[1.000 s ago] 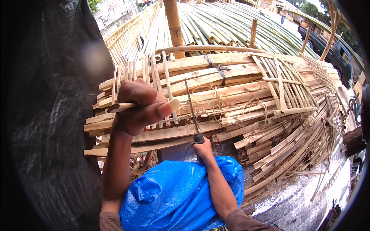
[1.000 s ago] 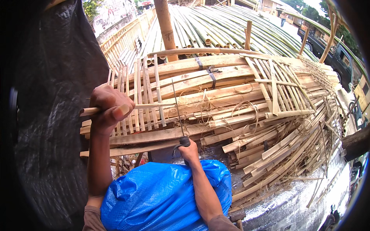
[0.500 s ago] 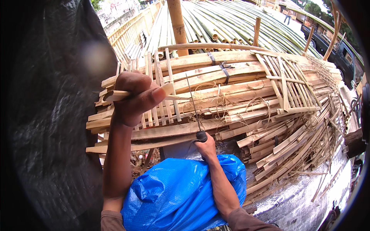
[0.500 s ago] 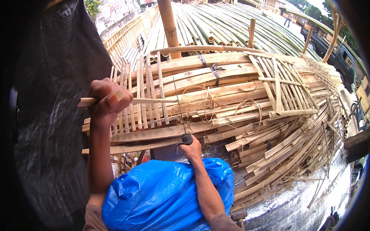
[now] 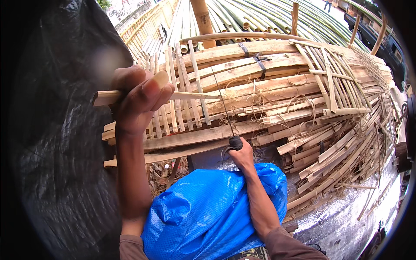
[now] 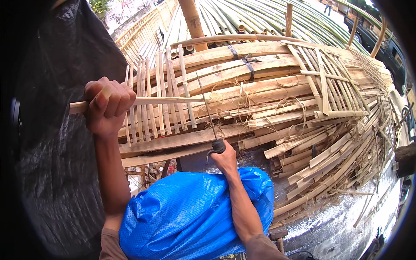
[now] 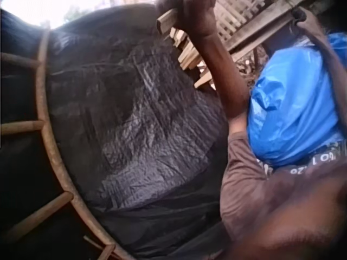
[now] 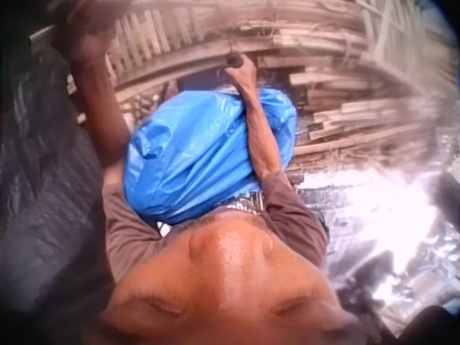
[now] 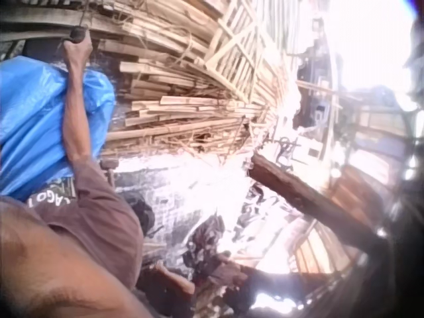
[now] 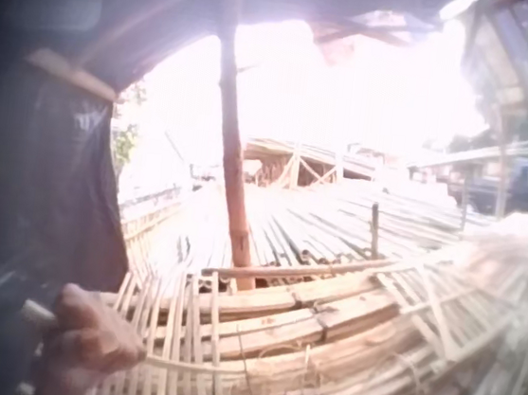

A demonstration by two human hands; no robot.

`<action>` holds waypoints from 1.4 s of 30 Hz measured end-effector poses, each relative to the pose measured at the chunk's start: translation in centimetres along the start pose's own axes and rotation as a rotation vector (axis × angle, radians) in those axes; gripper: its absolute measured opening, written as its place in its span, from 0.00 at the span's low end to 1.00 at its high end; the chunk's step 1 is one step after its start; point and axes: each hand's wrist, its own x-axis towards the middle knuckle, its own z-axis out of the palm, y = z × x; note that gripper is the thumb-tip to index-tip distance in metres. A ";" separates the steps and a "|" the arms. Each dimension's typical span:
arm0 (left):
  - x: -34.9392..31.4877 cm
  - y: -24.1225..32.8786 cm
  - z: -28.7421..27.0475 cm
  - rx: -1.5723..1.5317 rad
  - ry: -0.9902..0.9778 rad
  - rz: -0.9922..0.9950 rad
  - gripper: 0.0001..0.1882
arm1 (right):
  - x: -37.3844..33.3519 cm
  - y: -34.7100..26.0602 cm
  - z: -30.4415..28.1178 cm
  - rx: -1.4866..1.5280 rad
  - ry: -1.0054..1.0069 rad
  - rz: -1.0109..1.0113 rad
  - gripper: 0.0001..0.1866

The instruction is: The person secures thin strips of bamboo to a wooden frame using a hammer and then trims a strip with a machete.

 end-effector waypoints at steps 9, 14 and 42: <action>0.4 -0.1 -0.8 -0.083 -0.051 0.020 0.28 | 1.9 5.1 1.3 0.056 0.020 0.181 0.14; 0.4 -0.2 -0.7 -0.075 -0.044 0.015 0.28 | 1.1 3.3 0.8 0.006 -0.015 0.065 0.16; -0.5 -0.1 -0.4 -0.075 0.078 -0.014 0.27 | 1.7 4.5 1.4 0.121 -0.076 -0.001 0.13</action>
